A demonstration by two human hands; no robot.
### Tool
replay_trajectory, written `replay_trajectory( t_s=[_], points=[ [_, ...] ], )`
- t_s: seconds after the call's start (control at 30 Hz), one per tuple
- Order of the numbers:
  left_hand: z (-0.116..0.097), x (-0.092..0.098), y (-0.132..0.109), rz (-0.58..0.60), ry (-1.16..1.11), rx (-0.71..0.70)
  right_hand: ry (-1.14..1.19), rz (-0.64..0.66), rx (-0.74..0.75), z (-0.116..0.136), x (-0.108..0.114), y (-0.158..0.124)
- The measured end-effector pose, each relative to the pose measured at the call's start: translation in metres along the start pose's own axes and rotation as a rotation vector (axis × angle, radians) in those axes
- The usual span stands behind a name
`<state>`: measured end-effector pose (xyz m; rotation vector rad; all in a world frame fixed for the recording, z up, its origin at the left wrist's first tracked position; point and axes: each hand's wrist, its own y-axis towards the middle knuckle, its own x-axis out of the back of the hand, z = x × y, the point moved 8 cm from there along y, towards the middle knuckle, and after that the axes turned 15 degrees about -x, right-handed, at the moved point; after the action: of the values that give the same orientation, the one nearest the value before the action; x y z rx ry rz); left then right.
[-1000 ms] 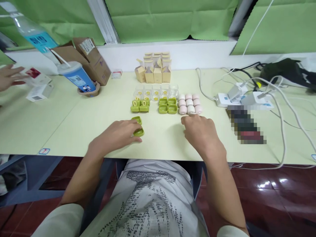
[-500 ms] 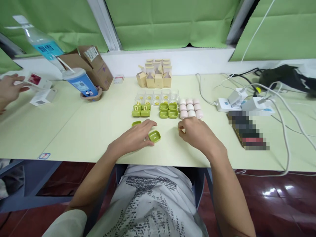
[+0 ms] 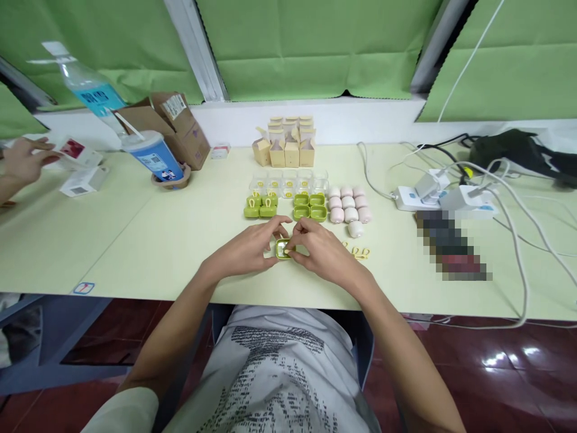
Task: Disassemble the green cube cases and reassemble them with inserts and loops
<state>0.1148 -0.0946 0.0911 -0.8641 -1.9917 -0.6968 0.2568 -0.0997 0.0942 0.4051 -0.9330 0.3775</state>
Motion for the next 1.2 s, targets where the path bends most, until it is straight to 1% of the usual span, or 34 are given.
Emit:
replay_trajectory(
  t_s=[0.07,0.2,0.33,0.47,0.57,0.67,0.8,0.97,1.1,1.2],
  points=[
    [0.000,0.002,-0.001,-0.034,-0.029,-0.042,0.013,-0.023,0.012,-0.001,0.000,0.001],
    [0.000,0.010,-0.003,-0.110,-0.078,-0.120,0.127,-0.092,0.045,-0.002,0.007,0.004],
    [0.007,0.019,-0.008,-0.162,-0.209,-0.124,0.300,-0.128,0.020,-0.007,0.013,0.006],
    [0.010,0.029,-0.012,-0.217,-0.307,-0.136,0.374,-0.168,-0.028,-0.008,0.015,0.006],
    [0.008,0.032,-0.012,-0.240,-0.299,-0.173,0.441,-0.189,-0.061,-0.008,0.014,0.005],
    [0.003,0.033,-0.009,-0.262,-0.285,-0.199,0.539,-0.204,-0.123,-0.012,0.014,0.007],
    [-0.003,0.029,-0.006,-0.250,-0.318,-0.200,0.615,-0.227,-0.186,-0.018,0.016,0.009],
    [-0.004,0.030,-0.005,-0.263,-0.284,-0.179,0.609,-0.209,-0.194,-0.019,0.016,0.010],
    [-0.002,0.033,-0.007,-0.286,-0.257,-0.160,0.647,-0.193,-0.202,-0.020,0.013,0.010],
    [-0.004,0.035,-0.007,-0.301,-0.274,-0.158,0.667,-0.204,-0.212,-0.022,0.010,0.011]
  ],
)
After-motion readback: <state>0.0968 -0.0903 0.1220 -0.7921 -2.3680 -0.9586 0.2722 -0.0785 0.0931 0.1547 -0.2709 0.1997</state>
